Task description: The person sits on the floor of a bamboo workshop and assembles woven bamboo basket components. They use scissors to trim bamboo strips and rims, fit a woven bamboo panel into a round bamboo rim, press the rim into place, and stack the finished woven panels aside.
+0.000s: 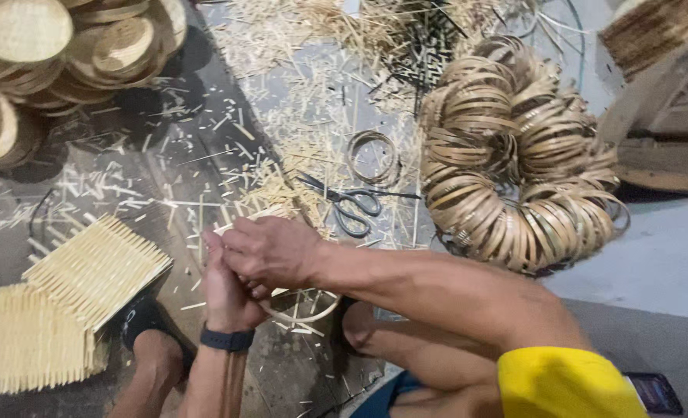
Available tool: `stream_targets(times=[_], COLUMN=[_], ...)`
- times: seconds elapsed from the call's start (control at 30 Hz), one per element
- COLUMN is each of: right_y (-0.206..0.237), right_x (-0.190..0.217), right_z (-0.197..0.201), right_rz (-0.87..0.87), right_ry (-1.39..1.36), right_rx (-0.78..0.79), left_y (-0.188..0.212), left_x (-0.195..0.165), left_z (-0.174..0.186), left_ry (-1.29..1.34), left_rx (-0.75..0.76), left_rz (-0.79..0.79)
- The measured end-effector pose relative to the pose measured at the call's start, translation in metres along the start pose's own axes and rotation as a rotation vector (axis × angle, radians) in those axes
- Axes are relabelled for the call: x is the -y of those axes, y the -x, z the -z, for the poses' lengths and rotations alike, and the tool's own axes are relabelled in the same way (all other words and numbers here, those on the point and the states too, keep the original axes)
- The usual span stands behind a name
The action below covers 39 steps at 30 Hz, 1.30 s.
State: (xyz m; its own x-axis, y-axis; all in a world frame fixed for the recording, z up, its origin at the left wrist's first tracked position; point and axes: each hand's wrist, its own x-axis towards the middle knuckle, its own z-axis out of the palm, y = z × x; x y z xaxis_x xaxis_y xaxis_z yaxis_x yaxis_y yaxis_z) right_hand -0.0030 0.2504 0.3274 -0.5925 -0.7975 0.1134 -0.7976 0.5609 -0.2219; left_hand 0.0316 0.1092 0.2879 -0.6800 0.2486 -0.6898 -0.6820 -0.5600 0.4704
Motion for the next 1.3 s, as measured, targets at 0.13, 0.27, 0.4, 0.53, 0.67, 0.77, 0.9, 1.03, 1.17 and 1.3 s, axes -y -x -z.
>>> stream_targets(times=[0.13, 0.27, 0.4, 0.53, 0.67, 0.77, 0.9, 1.03, 1.17, 1.3], right_y=[-0.004, -0.005, 0.008, 0.014, 0.013, 0.013, 0.013, 0.009, 0.007, 0.016], right_x=[-0.017, -0.055, -0.063, -0.065, -0.066, -0.064, -0.062, -0.057, -0.055, -0.059], right_z=[-0.021, -0.039, -0.059, -0.078, -0.091, -0.097, -0.105, -0.107, -0.106, -0.116], right_rz=[-0.088, -0.734, -0.858, -0.824, -0.84, -0.854, -0.916, -0.96, -0.998, -1.064], right_ry=[-0.188, -1.064, -1.96, -2.145, -2.291, -2.314, -2.259, -2.214, -2.129, -1.726], right_rx=[-0.233, -0.345, -0.415, -0.348, -0.339, -0.421, -0.35, -0.297, -0.424, -0.514], left_y=[-0.031, -0.056, -0.064, -0.075, -0.083, -0.083, -0.084, -0.089, -0.094, -0.104], left_x=[0.001, -0.02, -0.04, -0.054, -0.056, -0.057, -0.057, -0.053, -0.047, -0.038], left_z=[0.027, 0.049, 0.068, 0.085, 0.092, 0.09, 0.082, 0.079, 0.084, 0.098], left_ry=[0.164, 0.159, 0.417, 0.144, 0.123, 0.212, 0.094, 0.228, 0.278, 0.303], left_rx=[0.371, 0.161, 0.208, 0.23, 0.138, 0.148, 0.01, -0.068, -0.052, -0.1], left_rz=[-0.101, -0.173, -0.279, -0.051, 0.019, 0.006, 0.009, -0.036, -0.075, -0.085])
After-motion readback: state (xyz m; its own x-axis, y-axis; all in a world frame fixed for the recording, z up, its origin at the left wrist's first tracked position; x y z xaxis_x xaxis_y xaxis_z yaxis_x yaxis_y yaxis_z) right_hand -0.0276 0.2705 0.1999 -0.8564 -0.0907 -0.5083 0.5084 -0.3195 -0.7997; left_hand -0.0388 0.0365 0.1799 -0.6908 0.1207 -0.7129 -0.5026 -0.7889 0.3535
